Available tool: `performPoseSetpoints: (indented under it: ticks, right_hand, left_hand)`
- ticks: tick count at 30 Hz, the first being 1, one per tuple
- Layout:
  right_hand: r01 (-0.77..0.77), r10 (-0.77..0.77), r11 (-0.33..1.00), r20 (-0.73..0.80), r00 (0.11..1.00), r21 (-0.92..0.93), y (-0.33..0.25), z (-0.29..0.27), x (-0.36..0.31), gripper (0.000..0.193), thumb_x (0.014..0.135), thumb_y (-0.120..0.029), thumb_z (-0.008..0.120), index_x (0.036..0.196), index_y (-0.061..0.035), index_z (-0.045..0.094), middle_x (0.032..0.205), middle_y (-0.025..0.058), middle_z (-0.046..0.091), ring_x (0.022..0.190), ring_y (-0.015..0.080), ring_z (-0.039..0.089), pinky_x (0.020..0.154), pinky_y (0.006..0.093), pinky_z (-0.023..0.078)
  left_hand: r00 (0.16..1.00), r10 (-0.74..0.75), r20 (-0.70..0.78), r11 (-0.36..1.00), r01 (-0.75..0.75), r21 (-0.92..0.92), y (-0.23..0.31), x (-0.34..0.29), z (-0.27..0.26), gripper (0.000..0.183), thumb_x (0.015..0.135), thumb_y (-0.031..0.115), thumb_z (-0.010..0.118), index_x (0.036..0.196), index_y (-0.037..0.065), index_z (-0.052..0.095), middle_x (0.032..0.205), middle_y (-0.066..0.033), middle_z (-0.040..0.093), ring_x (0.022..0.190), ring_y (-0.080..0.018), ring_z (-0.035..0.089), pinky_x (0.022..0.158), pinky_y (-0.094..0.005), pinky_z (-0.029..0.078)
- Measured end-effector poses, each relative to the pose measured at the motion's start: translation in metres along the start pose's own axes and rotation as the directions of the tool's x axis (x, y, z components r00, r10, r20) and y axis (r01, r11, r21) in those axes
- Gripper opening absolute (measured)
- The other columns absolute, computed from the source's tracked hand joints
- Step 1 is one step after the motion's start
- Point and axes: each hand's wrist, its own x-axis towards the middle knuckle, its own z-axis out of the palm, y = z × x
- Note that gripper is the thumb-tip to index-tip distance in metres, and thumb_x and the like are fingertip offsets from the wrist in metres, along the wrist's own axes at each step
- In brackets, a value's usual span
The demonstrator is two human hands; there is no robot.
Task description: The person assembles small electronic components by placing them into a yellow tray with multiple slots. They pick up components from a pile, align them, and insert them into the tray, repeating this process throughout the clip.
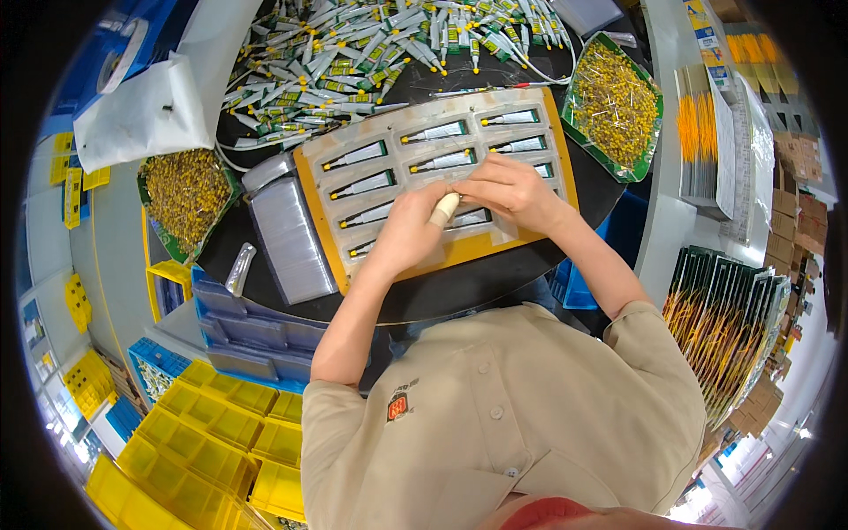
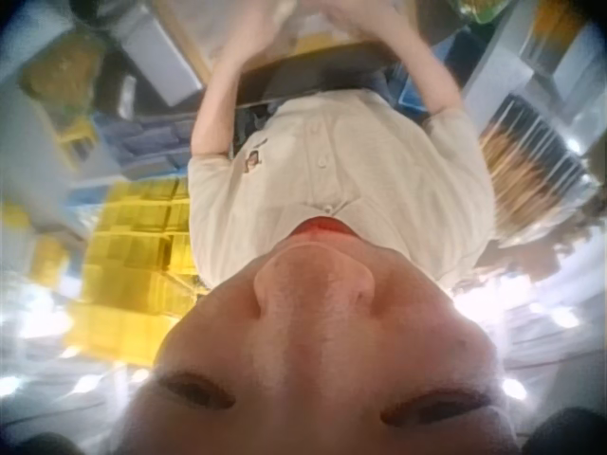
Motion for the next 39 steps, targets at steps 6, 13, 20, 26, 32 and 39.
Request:
performPoseSetpoints:
  ticks: [6, 13, 20, 26, 32, 39]
  right_hand:
    - [-0.116, 0.117, 0.985, 0.003, 0.993, -0.129, 0.047, -0.044, -0.015, 0.013, 0.083, -0.007, 0.073, 0.093, -0.003, 0.066, 0.089, 0.0087, 0.061, 0.085, 0.0284, 0.06, 0.074, 0.0372, 0.052]
    - [-0.093, 0.074, 0.934, -0.067, 0.995, -0.346, 0.113, -0.065, -0.022, 0.01, 0.083, -0.01, 0.075, 0.091, -0.0067, 0.069, 0.088, 0.0069, 0.061, 0.085, 0.0265, 0.06, 0.08, 0.0367, 0.048]
    - [-0.102, 0.057, 0.936, -0.139, 0.989, -0.336, 0.094, -0.066, -0.052, 0.014, 0.078, -0.01, 0.078, 0.09, -0.0103, 0.072, 0.086, 0.0028, 0.064, 0.086, 0.024, 0.062, 0.081, 0.0375, 0.049]
    - [-0.2, 0.174, 0.953, -0.129, 0.976, -0.229, 0.077, -0.062, -0.061, 0.02, 0.076, -0.005, 0.079, 0.095, -0.0047, 0.075, 0.085, 0.0055, 0.064, 0.083, 0.0236, 0.062, 0.074, 0.0334, 0.051]
    - [-0.124, 0.128, 0.992, -0.192, 0.973, 0.03, 0.025, -0.002, -0.007, 0.017, 0.078, -0.004, 0.079, 0.094, -0.0042, 0.076, 0.084, 0.0068, 0.065, 0.077, 0.022, 0.061, 0.068, 0.0315, 0.051]
    - [0.059, -0.069, 0.992, -0.088, 0.994, -0.113, 0.015, 0.102, 0.064, 0.014, 0.08, -0.013, 0.074, 0.093, -0.008, 0.074, 0.08, 0.0065, 0.064, 0.08, 0.0268, 0.061, 0.074, 0.0372, 0.051]
  left_hand:
    - [0.986, 0.068, -0.151, 0.992, -0.051, 0.112, -0.001, 0.011, -0.012, 0.016, 0.09, 0.008, 0.058, 0.104, 0.005, 0.066, 0.095, -0.0192, 0.069, 0.089, -0.041, 0.066, 0.077, -0.0423, 0.052]
    - [0.812, 0.356, -0.462, 0.868, -0.104, 0.486, -0.039, 0.028, -0.088, 0.018, 0.089, 0.002, 0.069, 0.105, 0.007, 0.074, 0.101, -0.0069, 0.069, 0.081, -0.0179, 0.065, 0.072, -0.0279, 0.051]
    - [0.783, 0.421, -0.458, 0.792, -0.071, 0.607, -0.065, 0.026, -0.084, 0.027, 0.082, 0.001, 0.072, 0.106, 0.012, 0.076, 0.102, -0.0057, 0.069, 0.084, -0.0235, 0.068, 0.072, -0.0327, 0.054]
    - [0.756, 0.302, -0.58, 0.878, 0.016, 0.478, -0.059, -0.013, -0.075, 0.023, 0.083, 0.001, 0.072, 0.105, 0.009, 0.076, 0.1, -0.0075, 0.069, 0.083, -0.0246, 0.068, 0.071, -0.0325, 0.054]
    - [0.791, 0.256, -0.556, 0.94, -0.069, 0.334, -0.048, -0.08, -0.027, 0.021, 0.081, 0.002, 0.074, 0.101, 0.008, 0.077, 0.095, -0.0101, 0.071, 0.082, -0.0257, 0.069, 0.072, -0.0328, 0.055]
    - [0.81, 0.357, -0.466, 0.841, -0.061, 0.538, -0.065, -0.102, -0.003, 0.028, 0.077, 0.001, 0.072, 0.103, 0.011, 0.077, 0.098, -0.0055, 0.069, 0.087, -0.025, 0.067, 0.074, -0.0351, 0.055]
